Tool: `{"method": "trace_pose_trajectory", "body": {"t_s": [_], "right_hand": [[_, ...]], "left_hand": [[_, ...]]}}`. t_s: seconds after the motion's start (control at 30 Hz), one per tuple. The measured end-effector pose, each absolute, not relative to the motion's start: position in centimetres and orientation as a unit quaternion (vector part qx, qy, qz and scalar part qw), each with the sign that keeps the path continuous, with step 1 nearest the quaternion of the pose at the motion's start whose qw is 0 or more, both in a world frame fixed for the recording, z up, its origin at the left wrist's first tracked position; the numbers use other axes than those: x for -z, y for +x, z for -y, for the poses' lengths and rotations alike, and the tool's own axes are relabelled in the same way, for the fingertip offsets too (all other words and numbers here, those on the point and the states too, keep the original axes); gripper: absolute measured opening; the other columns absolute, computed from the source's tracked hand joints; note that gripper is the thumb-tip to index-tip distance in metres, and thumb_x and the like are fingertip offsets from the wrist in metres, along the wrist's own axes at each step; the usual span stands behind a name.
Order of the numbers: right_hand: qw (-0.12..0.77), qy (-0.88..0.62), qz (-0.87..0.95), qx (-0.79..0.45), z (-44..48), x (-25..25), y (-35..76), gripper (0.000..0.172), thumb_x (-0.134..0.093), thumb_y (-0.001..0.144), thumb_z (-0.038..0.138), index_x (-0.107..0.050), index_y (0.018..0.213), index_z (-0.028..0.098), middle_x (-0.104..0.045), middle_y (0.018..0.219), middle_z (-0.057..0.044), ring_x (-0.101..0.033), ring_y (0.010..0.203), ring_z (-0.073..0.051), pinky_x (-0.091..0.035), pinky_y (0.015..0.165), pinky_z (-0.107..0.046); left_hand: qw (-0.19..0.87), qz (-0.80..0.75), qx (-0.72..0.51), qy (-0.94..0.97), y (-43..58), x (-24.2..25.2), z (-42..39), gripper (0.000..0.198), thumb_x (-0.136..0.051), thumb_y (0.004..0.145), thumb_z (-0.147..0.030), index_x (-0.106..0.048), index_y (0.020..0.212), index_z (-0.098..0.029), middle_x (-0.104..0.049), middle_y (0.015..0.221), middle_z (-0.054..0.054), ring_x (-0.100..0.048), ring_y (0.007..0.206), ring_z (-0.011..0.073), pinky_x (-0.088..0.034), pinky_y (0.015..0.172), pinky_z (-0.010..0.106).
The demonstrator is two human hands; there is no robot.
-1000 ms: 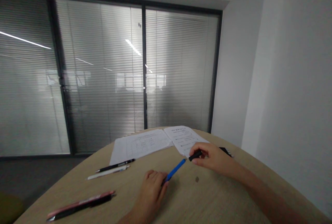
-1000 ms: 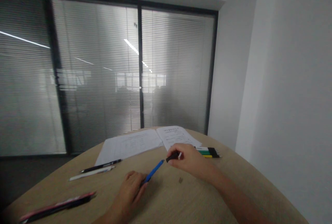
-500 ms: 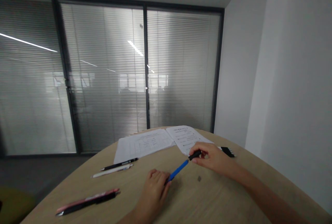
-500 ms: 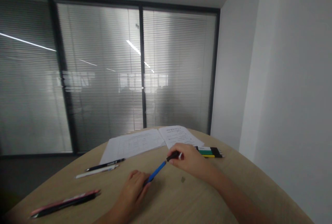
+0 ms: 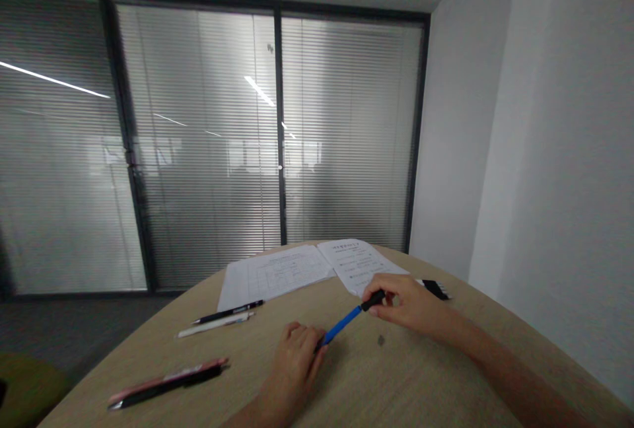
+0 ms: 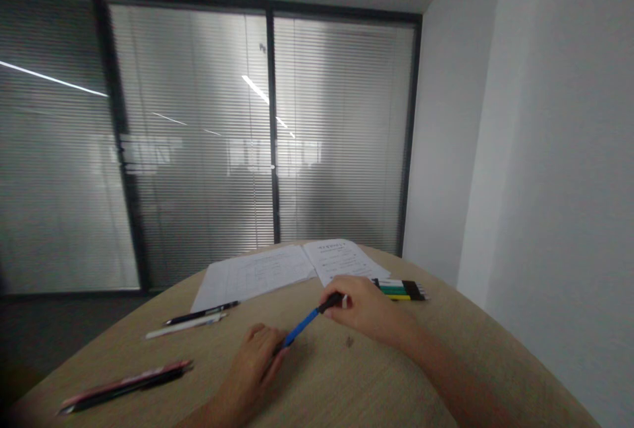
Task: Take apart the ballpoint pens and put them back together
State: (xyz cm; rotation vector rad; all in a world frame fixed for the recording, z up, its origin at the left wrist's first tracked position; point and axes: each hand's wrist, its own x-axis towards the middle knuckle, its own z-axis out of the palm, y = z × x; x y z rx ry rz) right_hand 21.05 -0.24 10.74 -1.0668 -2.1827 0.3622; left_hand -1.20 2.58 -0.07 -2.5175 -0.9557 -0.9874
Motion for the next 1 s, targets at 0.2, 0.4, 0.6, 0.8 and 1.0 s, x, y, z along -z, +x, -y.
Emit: {"method": "trace_pose_trajectory", "body": {"t_s": [0.2,0.4,0.6,0.8,1.0], "right_hand": [[0.320,-0.413,0.846,-0.106,0.0,-10.3,20.7,0.016,-0.057,0.068,0.011,-0.064,0.080,0.018,-0.063,0.079,-0.001,-0.054,0.066,-0.012,-0.042,0.059,-0.022],[0.295,-0.416,0.856,-0.083,-0.3,-9.9,20.8,0.017,-0.056,0.068,0.010,-0.064,0.080,0.018,-0.063,0.079,-0.002,-0.053,0.062,-0.012,-0.042,0.059,-0.023],[0.291,-0.435,0.848,-0.084,-0.5,-9.6,21.0,0.016,-0.057,0.068,0.011,-0.065,0.080,0.019,-0.065,0.078,-0.002,-0.056,0.064,-0.013,-0.043,0.061,-0.024],[0.261,-0.434,0.858,-0.087,-0.7,-8.9,20.6,0.017,-0.059,0.065,0.011,-0.067,0.077,0.019,-0.066,0.078,-0.002,-0.058,0.074,-0.015,-0.043,0.067,-0.024],[0.238,-0.441,0.861,-0.089,-0.4,-7.7,19.0,0.016,-0.058,0.066,0.012,-0.067,0.077,0.020,-0.067,0.078,-0.002,-0.058,0.075,-0.015,-0.042,0.069,-0.024]], "left_hand": [[0.144,0.326,0.334,-0.872,-1.1,0.0,-2.5,0.016,-0.033,0.084,-0.018,-0.049,0.080,-0.018,-0.060,0.067,0.003,-0.057,0.062,0.0167,-0.043,0.067,0.035],[0.148,0.321,0.324,-0.878,-1.0,-0.3,-2.2,0.017,-0.034,0.084,-0.017,-0.050,0.081,-0.017,-0.061,0.067,0.004,-0.057,0.061,0.0173,-0.044,0.066,0.036],[0.148,0.314,0.333,-0.877,-1.1,-0.2,-2.2,0.016,-0.034,0.084,-0.017,-0.050,0.082,-0.017,-0.060,0.066,0.003,-0.056,0.061,0.0167,-0.043,0.066,0.035],[0.161,0.289,0.342,-0.880,-1.1,-0.1,-2.3,0.016,-0.034,0.084,-0.017,-0.050,0.084,-0.018,-0.060,0.067,0.002,-0.056,0.061,0.0162,-0.042,0.066,0.033],[0.182,0.263,0.340,-0.885,-1.1,-0.1,-2.2,0.014,-0.035,0.083,-0.015,-0.049,0.084,-0.018,-0.060,0.064,0.001,-0.054,0.059,0.0164,-0.041,0.065,0.033]]}}
